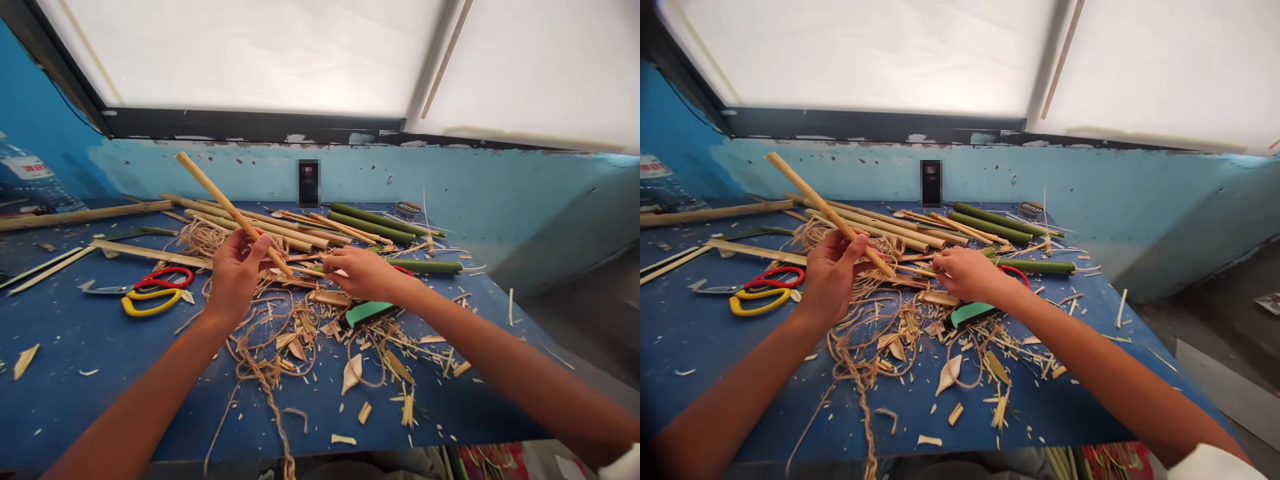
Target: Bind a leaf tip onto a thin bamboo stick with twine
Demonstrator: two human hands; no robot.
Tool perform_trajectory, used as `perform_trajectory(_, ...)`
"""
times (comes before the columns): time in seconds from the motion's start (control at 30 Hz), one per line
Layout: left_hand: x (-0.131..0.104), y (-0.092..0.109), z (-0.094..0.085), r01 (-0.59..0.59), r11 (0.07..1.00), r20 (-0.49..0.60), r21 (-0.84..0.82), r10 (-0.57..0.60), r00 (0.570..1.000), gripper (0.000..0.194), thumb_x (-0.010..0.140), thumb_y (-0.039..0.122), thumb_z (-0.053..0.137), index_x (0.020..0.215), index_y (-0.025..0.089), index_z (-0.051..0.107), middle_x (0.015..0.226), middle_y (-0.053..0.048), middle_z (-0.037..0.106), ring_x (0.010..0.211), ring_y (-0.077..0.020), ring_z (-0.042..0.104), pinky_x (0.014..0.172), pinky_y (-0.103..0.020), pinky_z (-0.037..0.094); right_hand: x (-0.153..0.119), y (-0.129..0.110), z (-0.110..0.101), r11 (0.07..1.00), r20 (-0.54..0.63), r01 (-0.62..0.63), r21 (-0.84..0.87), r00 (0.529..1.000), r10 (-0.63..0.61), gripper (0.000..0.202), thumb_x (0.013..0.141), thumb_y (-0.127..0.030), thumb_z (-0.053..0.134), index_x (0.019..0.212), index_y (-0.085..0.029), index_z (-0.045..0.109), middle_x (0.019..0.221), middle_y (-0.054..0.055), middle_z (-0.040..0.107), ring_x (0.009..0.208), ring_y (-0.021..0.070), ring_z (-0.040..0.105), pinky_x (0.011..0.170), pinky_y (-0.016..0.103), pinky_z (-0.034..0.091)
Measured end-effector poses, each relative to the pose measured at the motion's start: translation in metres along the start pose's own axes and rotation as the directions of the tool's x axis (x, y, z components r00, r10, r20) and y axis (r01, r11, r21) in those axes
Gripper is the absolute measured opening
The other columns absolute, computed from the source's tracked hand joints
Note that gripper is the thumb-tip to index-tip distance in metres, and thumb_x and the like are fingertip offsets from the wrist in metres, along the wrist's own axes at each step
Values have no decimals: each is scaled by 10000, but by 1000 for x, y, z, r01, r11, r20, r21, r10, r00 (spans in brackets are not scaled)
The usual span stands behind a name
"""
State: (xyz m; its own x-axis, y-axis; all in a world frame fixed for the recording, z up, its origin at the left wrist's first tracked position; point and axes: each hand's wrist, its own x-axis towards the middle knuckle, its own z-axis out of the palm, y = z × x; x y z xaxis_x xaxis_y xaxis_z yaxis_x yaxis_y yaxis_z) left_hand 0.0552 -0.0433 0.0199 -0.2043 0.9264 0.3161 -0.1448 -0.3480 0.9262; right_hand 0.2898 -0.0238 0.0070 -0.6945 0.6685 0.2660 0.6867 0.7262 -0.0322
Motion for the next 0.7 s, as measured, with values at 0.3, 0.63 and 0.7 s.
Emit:
perform_trajectory(0.3,1,2,-2,-22,999,35,37,21,999,222,785,369,799,881,206,683,742,12,598,608,-118,652,516,-210,608,-3,15,7,976,-150,-200,-86,971,186,274,964,-114,456,1095,-162,691,1034,143,695,969,250,577,776,355,322)
perform_trajectory(0.63,-1,-2,-2,-60,991,101,123,48,994,223,822,387,767,890,197,673,745,9,591,618,-121,648,493,-202,592,-14,22,-35,974,234,-44,222,972,-10,164,941,-220,571,944,-224,735,877,9,734,726,127,590,617,267,350)
perform_trajectory(0.7,-3,-2,-1,-49,987,132,154,28,991,203,843,372,749,918,201,669,782,9,611,629,-112,650,513,-202,602,-19,22,-54,939,462,-106,326,885,-60,186,939,-241,575,983,-225,755,867,13,732,689,127,595,588,260,362)
